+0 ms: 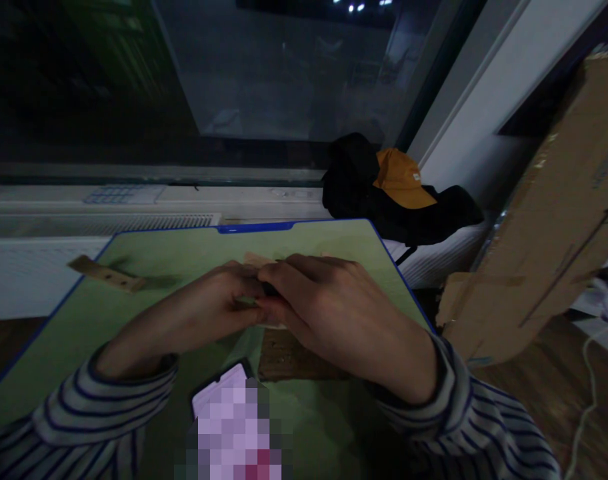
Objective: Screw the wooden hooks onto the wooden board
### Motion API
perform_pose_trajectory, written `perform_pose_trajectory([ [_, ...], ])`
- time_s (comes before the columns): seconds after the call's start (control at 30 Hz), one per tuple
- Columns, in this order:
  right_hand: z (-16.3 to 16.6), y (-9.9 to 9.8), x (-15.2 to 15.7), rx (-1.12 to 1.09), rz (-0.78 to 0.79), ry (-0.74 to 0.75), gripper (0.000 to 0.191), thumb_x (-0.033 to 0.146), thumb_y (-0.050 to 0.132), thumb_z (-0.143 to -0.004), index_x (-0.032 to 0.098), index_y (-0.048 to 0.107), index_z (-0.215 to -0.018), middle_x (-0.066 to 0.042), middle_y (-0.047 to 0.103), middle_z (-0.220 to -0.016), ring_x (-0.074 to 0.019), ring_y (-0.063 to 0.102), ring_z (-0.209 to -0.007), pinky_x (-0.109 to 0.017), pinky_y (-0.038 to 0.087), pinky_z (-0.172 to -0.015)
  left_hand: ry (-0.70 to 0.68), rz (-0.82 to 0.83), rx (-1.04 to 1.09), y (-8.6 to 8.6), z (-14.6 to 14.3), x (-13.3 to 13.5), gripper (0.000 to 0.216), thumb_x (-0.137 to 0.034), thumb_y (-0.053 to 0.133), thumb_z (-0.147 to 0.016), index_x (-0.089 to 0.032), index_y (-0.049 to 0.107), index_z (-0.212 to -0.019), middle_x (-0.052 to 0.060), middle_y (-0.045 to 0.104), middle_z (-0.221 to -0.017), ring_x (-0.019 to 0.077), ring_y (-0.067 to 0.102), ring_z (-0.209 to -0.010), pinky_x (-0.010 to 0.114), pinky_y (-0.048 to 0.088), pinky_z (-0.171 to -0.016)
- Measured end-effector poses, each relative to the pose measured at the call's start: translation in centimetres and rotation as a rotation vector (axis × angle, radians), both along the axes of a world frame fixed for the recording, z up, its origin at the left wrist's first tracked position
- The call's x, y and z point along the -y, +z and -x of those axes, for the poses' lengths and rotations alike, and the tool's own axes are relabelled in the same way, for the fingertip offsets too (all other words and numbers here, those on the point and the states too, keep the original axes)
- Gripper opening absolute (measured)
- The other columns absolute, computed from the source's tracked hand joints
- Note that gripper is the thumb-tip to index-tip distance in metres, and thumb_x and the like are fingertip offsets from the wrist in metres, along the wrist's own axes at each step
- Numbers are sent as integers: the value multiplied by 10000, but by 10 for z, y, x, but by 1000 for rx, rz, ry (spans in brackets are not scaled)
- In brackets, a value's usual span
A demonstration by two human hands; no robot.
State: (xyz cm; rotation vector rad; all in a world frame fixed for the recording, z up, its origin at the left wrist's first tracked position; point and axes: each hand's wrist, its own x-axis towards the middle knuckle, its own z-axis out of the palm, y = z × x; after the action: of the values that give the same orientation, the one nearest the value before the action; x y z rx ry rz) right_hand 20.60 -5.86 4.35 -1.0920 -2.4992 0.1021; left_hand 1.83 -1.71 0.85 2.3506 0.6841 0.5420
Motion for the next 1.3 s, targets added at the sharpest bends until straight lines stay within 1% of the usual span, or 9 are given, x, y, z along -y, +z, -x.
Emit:
perform_pose_trajectory([
  [0.17, 0, 1, 1, -12, 11, 17, 273, 320, 479, -901, 174, 546, -1122, -52, 655, -946, -147, 612, -806, -269, 476, -680, 73, -52, -32, 0, 2, -1, 151, -316, 635, -792, -175, 661, -746, -16, 661, -750, 120, 591, -711, 235, 408, -648],
  [0.27, 0, 2, 2, -36, 46, 52, 344, 288, 492, -894, 159, 498, -1212, -61, 635, -1080, -144, 602, -926, -255, 477, -761, 79, -35, -36, -1, 3, -1, 193, -350, 613, -806, -171, 668, -759, 2, 674, -786, 138, 607, -769, 247, 428, -707],
  [0.4, 0, 1, 3, -75, 75, 115, 351, 193, 458, -903, 180, 469, -1253, -42, 598, -1191, -122, 565, -1046, -247, 451, -870, 43, 13, -12, -2, 3, -2, 107, -274, 617, -809, -190, 680, -790, -7, 677, -854, 146, 607, -876, 258, 436, -808],
  [0.5, 0, 0, 2, -70, 64, 108, 295, 216, 454, -913, 190, 504, -1202, -37, 616, -1149, -124, 575, -1018, -257, 455, -864, 15, 30, -1, -3, 3, -2, 102, -245, 608, -817, -187, 688, -840, 1, 676, -908, 137, 604, -878, 255, 435, -820],
  [0.7, -1, -1, 1, -35, 37, 40, 246, 289, 479, -904, 181, 546, -1115, -43, 649, -985, -142, 604, -854, -262, 477, -722, 13, 67, -43, 0, 3, 0, 142, -228, 559, -849, -187, 693, -868, 8, 680, -886, 130, 615, -841, 237, 448, -774],
  [0.8, -1, -2, 1, -36, 21, 37, 242, 271, 484, -900, 180, 546, -1116, -47, 649, -987, -139, 606, -838, -261, 475, -711, 25, 44, -50, 1, 2, 1, 116, -192, 585, -821, -191, 694, -863, 5, 681, -897, 131, 610, -837, 235, 447, -764],
  [0.9, 0, -1, 1, -36, 19, 27, 246, 275, 484, -899, 185, 550, -1118, -47, 656, -969, -138, 615, -822, -258, 481, -691, 53, -5, -51, 1, 2, 1, 97, -232, 618, -797, -184, 691, -839, 3, 680, -848, 130, 605, -780, 235, 444, -709],
  [1.1, 1, 1, 3, -83, 70, 76, 355, 211, 483, -886, 185, 482, -1240, -68, 628, -1126, -146, 604, -969, -268, 495, -799, 79, -18, -40, -1, 2, 0, 148, -293, 599, -813, -181, 694, -827, 17, 686, -818, 147, 612, -788, 261, 454, -748],
  [1.3, 0, 0, 2, -37, 42, 52, 271, 256, 461, -909, 191, 534, -1162, -52, 646, -1065, -145, 610, -934, -281, 488, -798, 35, 11, -37, -3, 3, -1, 134, -241, 582, -820, -174, 688, -870, 25, 682, -844, 149, 611, -807, 265, 451, -767],
])
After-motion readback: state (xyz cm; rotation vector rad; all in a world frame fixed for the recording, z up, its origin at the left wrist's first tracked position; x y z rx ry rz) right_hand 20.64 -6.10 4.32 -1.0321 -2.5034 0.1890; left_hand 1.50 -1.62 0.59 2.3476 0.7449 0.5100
